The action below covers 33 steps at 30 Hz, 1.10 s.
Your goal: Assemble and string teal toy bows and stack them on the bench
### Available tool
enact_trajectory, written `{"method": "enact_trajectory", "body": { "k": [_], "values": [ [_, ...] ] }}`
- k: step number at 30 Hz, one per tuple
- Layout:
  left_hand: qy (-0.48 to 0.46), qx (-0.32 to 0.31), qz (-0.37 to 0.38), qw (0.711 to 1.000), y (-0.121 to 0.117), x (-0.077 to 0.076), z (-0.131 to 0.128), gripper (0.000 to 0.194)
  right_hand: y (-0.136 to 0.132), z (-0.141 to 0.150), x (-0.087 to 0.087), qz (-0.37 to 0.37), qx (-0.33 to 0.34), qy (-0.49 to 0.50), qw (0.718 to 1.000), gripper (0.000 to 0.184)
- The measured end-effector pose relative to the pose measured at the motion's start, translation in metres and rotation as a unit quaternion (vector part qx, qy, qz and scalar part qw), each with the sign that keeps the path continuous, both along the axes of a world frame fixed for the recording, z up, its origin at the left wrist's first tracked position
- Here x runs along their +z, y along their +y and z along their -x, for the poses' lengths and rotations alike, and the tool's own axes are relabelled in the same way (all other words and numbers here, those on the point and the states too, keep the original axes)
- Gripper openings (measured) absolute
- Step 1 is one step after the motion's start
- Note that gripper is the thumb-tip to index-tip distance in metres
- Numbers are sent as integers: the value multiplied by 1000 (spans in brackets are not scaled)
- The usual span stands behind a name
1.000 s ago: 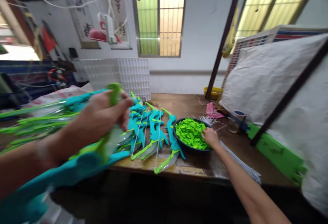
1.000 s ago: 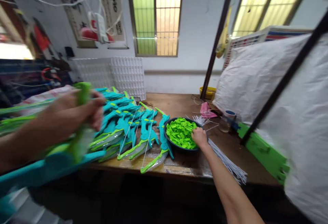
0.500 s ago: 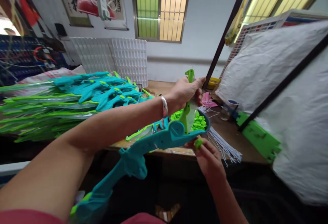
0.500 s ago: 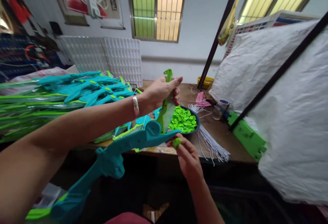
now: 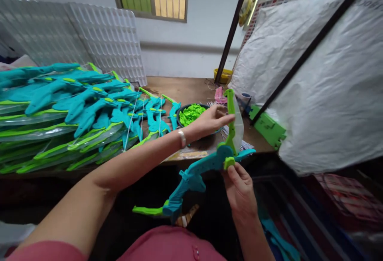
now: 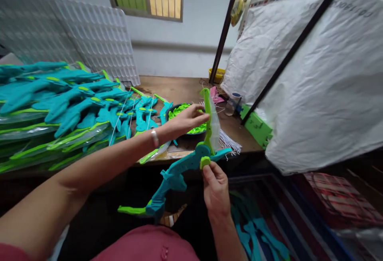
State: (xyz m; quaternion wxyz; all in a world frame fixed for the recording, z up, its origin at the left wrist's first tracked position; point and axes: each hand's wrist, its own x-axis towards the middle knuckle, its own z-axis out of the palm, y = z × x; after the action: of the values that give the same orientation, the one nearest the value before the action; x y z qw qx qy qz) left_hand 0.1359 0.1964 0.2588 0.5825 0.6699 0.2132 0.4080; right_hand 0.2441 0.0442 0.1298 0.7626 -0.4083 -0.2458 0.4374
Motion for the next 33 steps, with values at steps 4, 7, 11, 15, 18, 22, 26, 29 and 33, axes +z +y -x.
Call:
{"method": "enact_trajectory", "body": {
  "k": [4,7,11,15,18,22,26,29,33],
  "values": [
    [170,-45,67,982,-22,-79,71,49,-14,-15,-19,-13,-65,-2,998,27],
    [155,-158,189,957,-55,-142,104,59,-18,-20,-26,-12,-64,5,998,24],
    [111,-164,240,950,-93,-189,106,44,-15,-17,-26,1,-52,11,999,27],
    [96,-108,239,960,-98,-187,98,36,-23,-14,-20,54,-85,-129,987,25],
    [99,-69,217,969,-89,-172,98,33,-40,-9,-12,91,-124,-328,932,18],
    [118,-38,175,977,-83,-155,93,35,-55,11,-5,90,-3,-423,902,14],
    [107,-31,162,981,-89,-150,84,36,-47,30,-8,96,-3,-401,911,14],
    [94,-38,168,981,-94,-150,81,34,-37,33,-8,82,-16,-455,886,6],
    [53,-57,198,977,-97,-150,81,38,-31,33,-4,53,-34,-514,855,9]
  ]
}}
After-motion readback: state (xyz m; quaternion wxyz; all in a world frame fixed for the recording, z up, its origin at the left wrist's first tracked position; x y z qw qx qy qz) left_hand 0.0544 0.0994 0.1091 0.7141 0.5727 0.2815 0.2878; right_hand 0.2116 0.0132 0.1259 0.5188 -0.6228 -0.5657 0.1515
